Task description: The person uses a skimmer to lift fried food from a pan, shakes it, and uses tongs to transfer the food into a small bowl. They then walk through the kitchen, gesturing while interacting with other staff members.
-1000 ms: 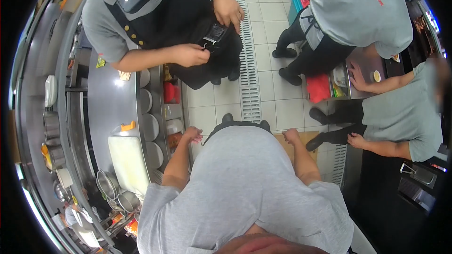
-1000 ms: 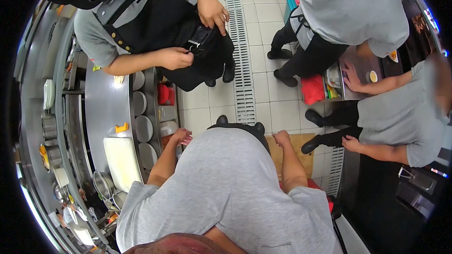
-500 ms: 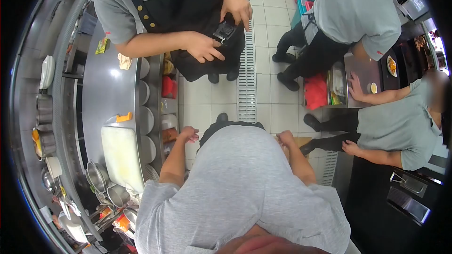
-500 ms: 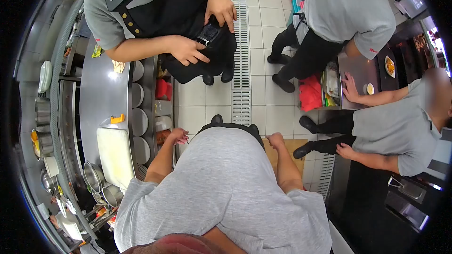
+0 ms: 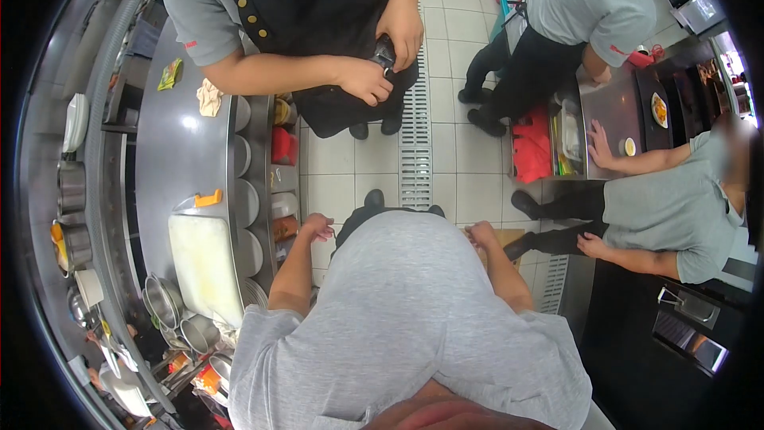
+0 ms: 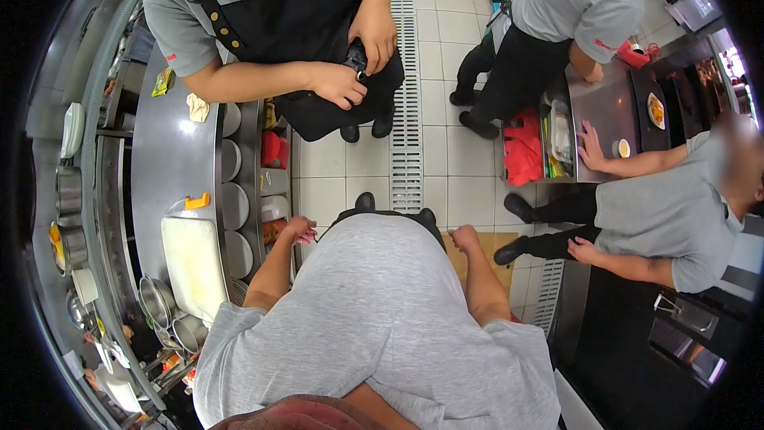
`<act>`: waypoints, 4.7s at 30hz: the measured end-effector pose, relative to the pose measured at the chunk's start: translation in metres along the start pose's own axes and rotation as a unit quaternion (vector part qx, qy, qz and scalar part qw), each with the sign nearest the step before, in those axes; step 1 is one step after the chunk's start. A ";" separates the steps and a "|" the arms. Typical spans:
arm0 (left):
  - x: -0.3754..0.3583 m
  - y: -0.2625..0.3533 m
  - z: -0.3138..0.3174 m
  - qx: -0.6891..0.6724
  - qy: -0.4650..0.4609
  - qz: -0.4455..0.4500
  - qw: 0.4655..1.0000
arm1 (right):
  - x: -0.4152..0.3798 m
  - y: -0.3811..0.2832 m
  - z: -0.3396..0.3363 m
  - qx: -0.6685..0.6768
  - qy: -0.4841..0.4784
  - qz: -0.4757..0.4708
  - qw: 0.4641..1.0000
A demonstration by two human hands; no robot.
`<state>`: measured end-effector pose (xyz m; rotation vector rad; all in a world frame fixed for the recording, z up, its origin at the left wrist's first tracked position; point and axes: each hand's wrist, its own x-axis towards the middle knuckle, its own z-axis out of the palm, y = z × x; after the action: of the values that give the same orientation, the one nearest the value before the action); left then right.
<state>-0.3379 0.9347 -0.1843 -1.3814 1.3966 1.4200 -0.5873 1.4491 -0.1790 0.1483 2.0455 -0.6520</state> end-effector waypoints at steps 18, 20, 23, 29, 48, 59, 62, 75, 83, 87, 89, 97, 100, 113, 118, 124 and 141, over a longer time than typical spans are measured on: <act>0.003 0.003 -0.006 0.004 -0.017 0.001 1.000 | -0.006 -0.020 0.004 -0.031 0.010 0.026 0.999; 0.009 0.000 -0.009 0.006 -0.021 -0.003 1.000 | -0.006 -0.024 0.003 -0.038 0.012 0.024 0.999; 0.014 -0.003 -0.012 0.010 -0.024 -0.013 1.000 | -0.005 -0.027 0.002 -0.043 0.016 0.018 0.999; 0.011 -0.006 -0.013 0.004 -0.024 -0.011 1.000 | -0.011 -0.034 0.002 -0.095 0.012 -0.013 0.995; 0.029 -0.019 -0.018 0.012 -0.048 -0.021 0.999 | -0.018 -0.019 0.013 -0.052 0.018 0.000 0.998; 0.035 -0.013 -0.020 0.033 -0.053 -0.020 0.998 | -0.036 -0.018 0.017 -0.030 0.032 0.007 0.999; 0.039 -0.013 -0.019 0.034 -0.061 -0.028 0.997 | -0.016 0.007 0.027 -0.062 0.022 -0.013 0.998; 0.084 0.036 -0.009 0.058 -0.117 0.000 0.991 | -0.044 -0.015 -0.004 -0.062 0.093 0.021 0.994; 0.093 0.101 -0.050 0.168 -0.192 0.018 0.967 | -0.006 0.023 0.069 -0.111 0.135 0.014 0.984; 0.076 0.121 -0.057 0.227 -0.139 0.018 0.964 | -0.014 0.041 0.121 -0.110 0.121 -0.004 0.987; 0.088 0.131 -0.061 0.242 -0.127 0.012 0.962 | -0.091 -0.005 0.119 -0.012 0.197 0.044 0.979; 0.082 0.131 -0.055 0.282 -0.094 0.028 0.954 | -0.052 0.079 0.197 -0.035 0.133 -0.038 0.990; 0.062 0.108 -0.052 0.286 -0.083 0.046 0.954 | -0.075 0.061 0.185 0.046 0.120 0.028 0.991; 0.019 0.021 -0.114 0.340 -0.101 0.020 0.935 | -0.135 0.069 0.279 0.115 0.039 0.102 0.987; 0.043 0.044 -0.105 0.427 -0.111 0.087 0.893 | -0.173 0.090 0.320 0.235 0.087 0.164 0.954; 0.033 0.108 -0.069 0.400 -0.096 0.131 0.902 | -0.183 0.092 0.337 0.238 0.085 0.171 0.952; 0.047 0.119 -0.098 0.411 -0.105 0.075 0.902 | -0.139 0.021 0.356 0.063 0.161 0.118 0.978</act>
<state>-0.4405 0.8102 -0.1887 -0.5653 1.6934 0.8404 -0.2328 1.3089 -0.2170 0.5958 2.2474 -0.6403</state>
